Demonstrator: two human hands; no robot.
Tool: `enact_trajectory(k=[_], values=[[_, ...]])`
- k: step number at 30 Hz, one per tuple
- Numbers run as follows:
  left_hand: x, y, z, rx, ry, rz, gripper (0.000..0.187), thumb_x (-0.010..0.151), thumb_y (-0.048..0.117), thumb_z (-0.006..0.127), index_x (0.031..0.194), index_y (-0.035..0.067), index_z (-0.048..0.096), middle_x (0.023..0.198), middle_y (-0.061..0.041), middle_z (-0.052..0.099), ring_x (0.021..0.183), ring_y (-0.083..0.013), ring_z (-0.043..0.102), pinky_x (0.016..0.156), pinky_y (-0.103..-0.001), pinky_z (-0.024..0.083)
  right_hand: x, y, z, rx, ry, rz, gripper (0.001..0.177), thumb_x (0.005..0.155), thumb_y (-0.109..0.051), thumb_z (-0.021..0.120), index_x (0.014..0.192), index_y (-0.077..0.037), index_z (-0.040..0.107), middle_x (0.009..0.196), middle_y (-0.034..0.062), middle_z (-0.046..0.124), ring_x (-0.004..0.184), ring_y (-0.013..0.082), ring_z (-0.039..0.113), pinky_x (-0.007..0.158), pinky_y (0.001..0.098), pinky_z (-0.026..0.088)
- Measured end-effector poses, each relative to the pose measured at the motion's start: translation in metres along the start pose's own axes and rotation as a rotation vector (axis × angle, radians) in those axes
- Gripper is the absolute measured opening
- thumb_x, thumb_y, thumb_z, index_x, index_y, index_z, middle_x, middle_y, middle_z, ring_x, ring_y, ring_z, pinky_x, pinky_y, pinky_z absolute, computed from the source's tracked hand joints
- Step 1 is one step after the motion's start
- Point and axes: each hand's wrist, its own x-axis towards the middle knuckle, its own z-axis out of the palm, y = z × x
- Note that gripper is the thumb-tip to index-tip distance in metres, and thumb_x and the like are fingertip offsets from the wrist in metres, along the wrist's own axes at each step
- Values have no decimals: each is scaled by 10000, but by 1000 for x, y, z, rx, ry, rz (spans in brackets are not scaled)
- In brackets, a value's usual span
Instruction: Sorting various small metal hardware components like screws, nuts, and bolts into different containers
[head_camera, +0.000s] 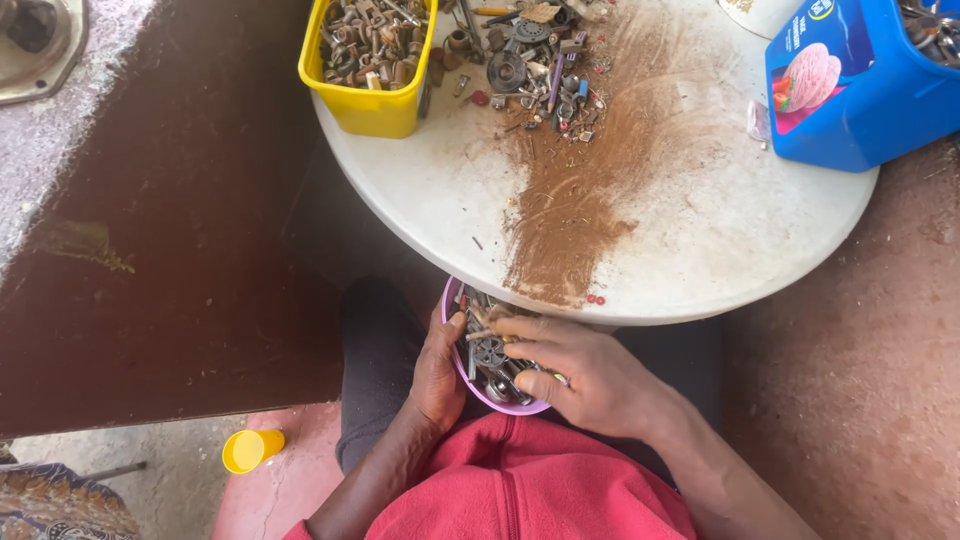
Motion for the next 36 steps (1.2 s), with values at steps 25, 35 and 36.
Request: enact_trajectory(k=[25, 35, 36], values=[[6, -17, -28, -133, -123, 18, 662, 965, 243, 657, 1582, 76, 486, 1358, -184, 683, 1214, -257, 663, 1117, -388, 506, -5, 20, 39, -316, -45, -45, 570, 1003, -314, 702, 1465, 0, 589, 1614, 178, 527, 1529, 369, 445, 1252, 504, 344], [0, -8, -21, -116, -86, 42, 734, 916, 313, 678, 1584, 87, 476, 1365, -186, 684, 1187, -270, 674, 1065, -415, 540, -1, 21, 47, -304, 110, -158, 150, 996, -178, 728, 923, -48, 723, 1345, 144, 701, 1344, 376, 614, 1155, 479, 483], [5, -10, -22, -133, -42, 23, 728, 904, 292, 674, 1577, 89, 486, 1381, -205, 680, 1206, -293, 669, 1091, -438, 530, 2, 23, 44, -308, 70, -133, 155, 998, -179, 712, 910, -52, 727, 1364, 144, 695, 1358, 379, 604, 1153, 484, 473]])
